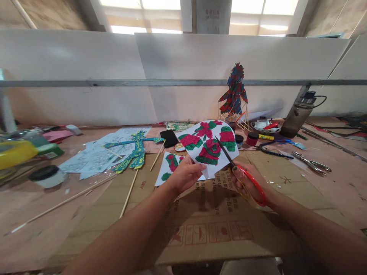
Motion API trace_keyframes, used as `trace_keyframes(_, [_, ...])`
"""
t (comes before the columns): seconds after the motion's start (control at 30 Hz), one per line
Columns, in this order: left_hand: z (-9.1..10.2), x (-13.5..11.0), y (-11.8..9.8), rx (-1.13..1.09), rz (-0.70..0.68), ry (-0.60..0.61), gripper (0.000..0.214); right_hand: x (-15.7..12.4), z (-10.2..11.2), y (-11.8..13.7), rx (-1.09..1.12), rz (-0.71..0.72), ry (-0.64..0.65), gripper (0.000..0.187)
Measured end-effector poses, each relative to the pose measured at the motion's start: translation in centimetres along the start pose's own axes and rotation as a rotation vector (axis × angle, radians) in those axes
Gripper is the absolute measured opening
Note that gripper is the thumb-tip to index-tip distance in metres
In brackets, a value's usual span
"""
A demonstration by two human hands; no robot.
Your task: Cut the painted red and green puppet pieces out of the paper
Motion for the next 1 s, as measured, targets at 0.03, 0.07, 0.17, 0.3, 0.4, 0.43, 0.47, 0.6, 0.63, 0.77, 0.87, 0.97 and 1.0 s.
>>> trace_keyframes(0.03, [0.0,0.0,0.0,0.002,-0.001,-0.002,0.07,0.0,0.0,-0.1,-0.002,-0.003,0.001,0.077])
trace_keyframes(0.07, [0.1,0.0,0.0,0.004,-0.001,-0.005,0.07,0.0,0.0,-0.1,-0.001,-0.008,0.004,0.078])
trace_keyframes(0.17, [0.0,0.0,0.0,0.004,-0.007,-0.011,0.067,0.0,0.1,-0.2,-0.002,-0.025,0.013,0.076])
trace_keyframes(0.3, [-0.5,0.0,0.0,0.008,-0.007,0.01,0.049,-0.1,0.0,0.1,-0.011,0.012,0.012,0.068])
trace_keyframes(0.4, [-0.7,0.0,0.1,0.008,-0.01,0.02,0.049,-0.1,-0.1,0.6,-0.061,0.075,0.008,0.068])
trace_keyframes(0.43, [-0.7,0.0,0.1,0.006,-0.014,0.02,0.052,-0.1,-0.1,0.7,-0.078,0.086,0.003,0.068])
trace_keyframes(0.47, [-0.7,0.0,0.1,0.003,-0.018,0.022,0.054,-0.1,-0.1,0.8,-0.088,0.094,-0.003,0.069])
trace_keyframes(0.6, [-0.6,-0.1,0.2,0.004,-0.014,0.041,0.046,-0.1,-0.1,0.8,-0.062,0.08,0.006,0.068])
trace_keyframes(0.63, [-0.6,-0.1,0.2,0.008,-0.011,0.045,0.041,-0.1,-0.1,0.7,-0.047,0.068,0.009,0.067])
trace_keyframes(0.77, [-0.5,-0.1,0.4,0.013,-0.009,0.044,0.035,-0.2,-0.1,0.4,0.002,0.008,-0.005,0.064])
trace_keyframes(0.87, [-0.7,-0.1,0.3,0.0,0.0,0.044,0.037,-0.3,-0.2,0.6,0.022,-0.039,-0.019,0.066])
trace_keyframes(0.97, [-0.8,-0.1,-0.2,-0.075,-0.002,0.017,0.045,-0.3,-0.2,0.9,0.014,-0.043,-0.017,0.068])
trace_keyframes(1.0, [-0.7,-0.1,-0.5,-0.119,-0.007,-0.008,0.045,-0.3,-0.2,0.9,0.015,-0.045,-0.011,0.067])
Point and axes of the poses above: each hand's wrist, its own x-axis towards the middle knuckle, its own z-axis out of the back of the hand, y = z × x, the point moved 4 cm from there along x, towards the middle knuckle, and after that the axes turned 5 degrees about y, right-handed, at the moved point
